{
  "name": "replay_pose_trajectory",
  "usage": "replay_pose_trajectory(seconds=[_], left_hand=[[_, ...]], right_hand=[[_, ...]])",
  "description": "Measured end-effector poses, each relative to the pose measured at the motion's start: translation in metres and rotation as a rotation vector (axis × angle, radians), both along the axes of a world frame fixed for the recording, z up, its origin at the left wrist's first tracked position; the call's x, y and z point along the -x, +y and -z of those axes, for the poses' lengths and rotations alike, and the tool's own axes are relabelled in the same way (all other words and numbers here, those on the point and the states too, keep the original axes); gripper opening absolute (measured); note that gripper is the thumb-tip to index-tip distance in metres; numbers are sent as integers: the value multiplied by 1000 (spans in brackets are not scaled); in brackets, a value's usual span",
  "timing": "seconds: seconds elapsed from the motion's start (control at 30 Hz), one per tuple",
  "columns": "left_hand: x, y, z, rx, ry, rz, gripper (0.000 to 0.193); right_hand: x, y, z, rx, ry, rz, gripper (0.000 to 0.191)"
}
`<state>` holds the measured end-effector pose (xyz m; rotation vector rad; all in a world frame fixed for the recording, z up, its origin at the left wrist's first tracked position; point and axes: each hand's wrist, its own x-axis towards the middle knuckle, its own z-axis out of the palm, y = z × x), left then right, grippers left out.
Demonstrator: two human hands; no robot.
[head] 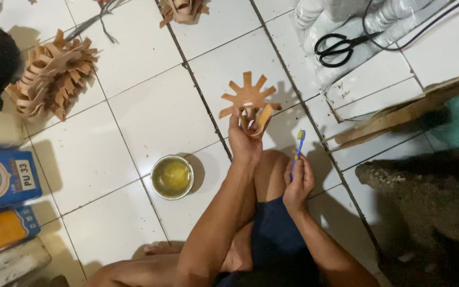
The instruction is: The person sits on the floor and applies a yellow liquid to star-shaped wooden pieces using a toothbrush. They dip the brush into a small metal bowl, coat the pieces, and place them on the floor to dry.
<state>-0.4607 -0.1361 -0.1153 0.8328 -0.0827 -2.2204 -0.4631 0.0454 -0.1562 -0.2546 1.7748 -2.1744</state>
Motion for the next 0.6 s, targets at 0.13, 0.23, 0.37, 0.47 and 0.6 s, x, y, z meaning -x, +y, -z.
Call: replay_pose_trajectory(seconds=[0.13, 0.23, 0.37, 0.47, 0.6], left_hand=[[39, -6, 60, -132, -329, 75, 35], [46, -2, 81, 140, -356, 320, 32], [73, -5, 76, 52, -482, 437, 33], [94, -8, 62, 27, -496, 438, 29], [115, -10, 56, 94, -510, 393, 26]], right_hand=[[12, -8, 4, 39, 38, -34, 32], [16, -11, 14, 33, 11, -26, 32], [18, -10, 24, -12, -83, 6, 33], [20, -8, 23, -47, -89, -2, 33], [25, -7, 21, -9, -77, -2, 32]])
